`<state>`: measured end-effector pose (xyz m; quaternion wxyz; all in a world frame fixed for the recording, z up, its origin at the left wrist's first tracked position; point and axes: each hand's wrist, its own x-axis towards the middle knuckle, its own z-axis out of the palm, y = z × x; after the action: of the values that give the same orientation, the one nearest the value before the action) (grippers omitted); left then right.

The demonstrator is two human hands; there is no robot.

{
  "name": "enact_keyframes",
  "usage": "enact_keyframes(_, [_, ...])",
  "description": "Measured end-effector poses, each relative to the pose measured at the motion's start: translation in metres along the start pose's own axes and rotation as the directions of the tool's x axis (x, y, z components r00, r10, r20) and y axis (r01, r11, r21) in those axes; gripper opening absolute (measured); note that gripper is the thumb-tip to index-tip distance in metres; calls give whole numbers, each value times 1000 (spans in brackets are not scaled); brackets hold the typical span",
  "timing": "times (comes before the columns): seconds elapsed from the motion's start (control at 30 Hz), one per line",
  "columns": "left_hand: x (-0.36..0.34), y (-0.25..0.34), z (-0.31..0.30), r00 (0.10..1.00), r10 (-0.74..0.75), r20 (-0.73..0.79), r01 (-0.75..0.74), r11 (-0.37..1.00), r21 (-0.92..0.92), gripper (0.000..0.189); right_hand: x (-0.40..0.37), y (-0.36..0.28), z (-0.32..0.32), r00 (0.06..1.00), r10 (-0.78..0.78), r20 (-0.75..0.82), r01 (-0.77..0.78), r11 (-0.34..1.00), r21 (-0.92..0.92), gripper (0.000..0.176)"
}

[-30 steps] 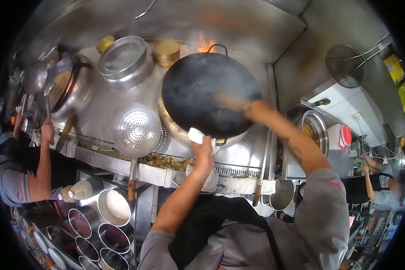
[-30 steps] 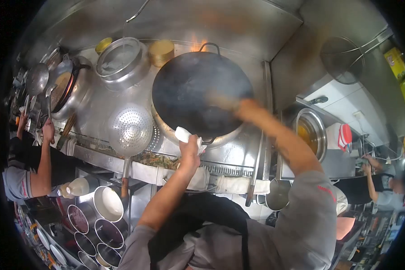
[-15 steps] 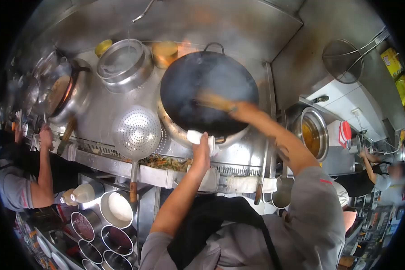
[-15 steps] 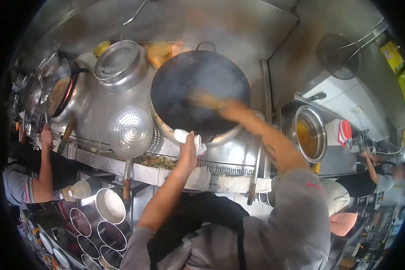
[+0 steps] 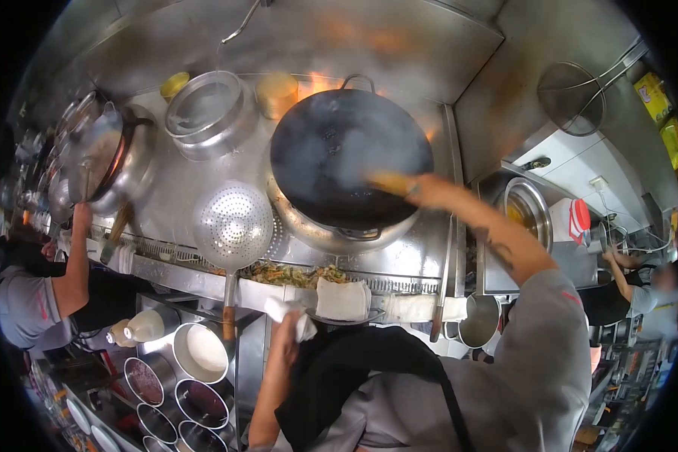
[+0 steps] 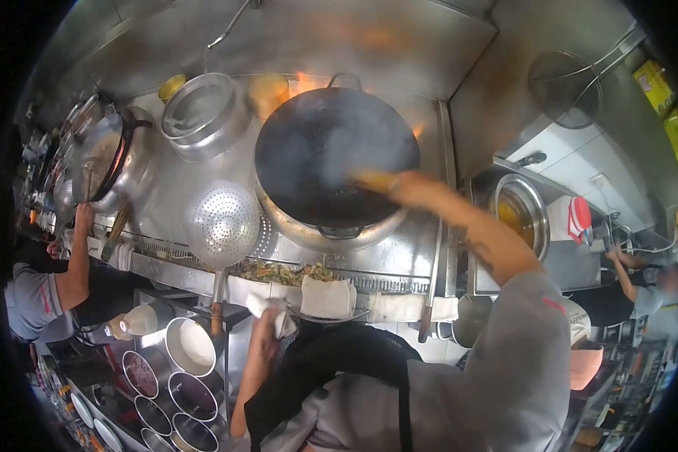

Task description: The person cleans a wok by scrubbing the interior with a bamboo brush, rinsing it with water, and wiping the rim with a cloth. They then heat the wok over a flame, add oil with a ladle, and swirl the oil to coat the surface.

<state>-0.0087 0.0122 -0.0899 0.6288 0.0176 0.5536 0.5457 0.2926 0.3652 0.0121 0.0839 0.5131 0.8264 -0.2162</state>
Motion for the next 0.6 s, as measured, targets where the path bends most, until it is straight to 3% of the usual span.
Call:
enact_keyframes(0.07, [-17,5,-18,996,23,-86,-30,996,-83,33,-2,-7,-74,939,290,-186,-289,957,33,31])
enact_keyframes(0.1, [-16,5,-23,994,57,-97,-64,995,-72,36,26,24,-74,840,375,-391,-405,914,7,32])
enact_keyframes(0.17, [-15,4,-34,986,123,-117,-128,991,-39,42,42,-10,-66,683,482,-549,-407,875,262,31])
enact_keyframes(0.23, [-12,12,-32,991,132,-32,-132,991,-13,46,76,-7,4,786,196,-586,24,938,346,28])
enact_keyframes(0.27, [-12,15,-31,991,131,8,-131,991,0,48,88,-40,18,919,327,-220,-282,935,213,26])
enact_keyframes(0.3, [-15,17,-29,991,136,-1,-136,991,7,48,50,-86,21,992,126,24,-126,930,345,27])
enact_keyframes(0.33, [-17,20,-24,989,147,-8,-147,989,10,48,33,-105,46,996,-46,-71,59,980,189,27])
enact_keyframes(0.4, [-14,19,-27,988,156,-15,-156,988,-1,49,7,-85,66,954,-259,-152,295,900,320,39])
enact_keyframes(0.47, [-13,12,-47,990,139,-3,-139,990,-6,49,1,-27,28,995,-101,-8,101,987,122,42])
enact_keyframes(0.5, [-14,14,-47,988,154,-20,-154,988,-5,48,21,22,14,997,55,-54,-46,987,152,46])
enact_keyframes(0.57, [-22,13,-45,982,175,-71,-176,984,-11,45,5,-11,-71,871,413,-267,-398,911,112,49])
enact_keyframes(0.6, [-23,11,-45,981,174,-80,-175,984,-8,42,23,12,-82,816,466,-341,-451,883,129,51])
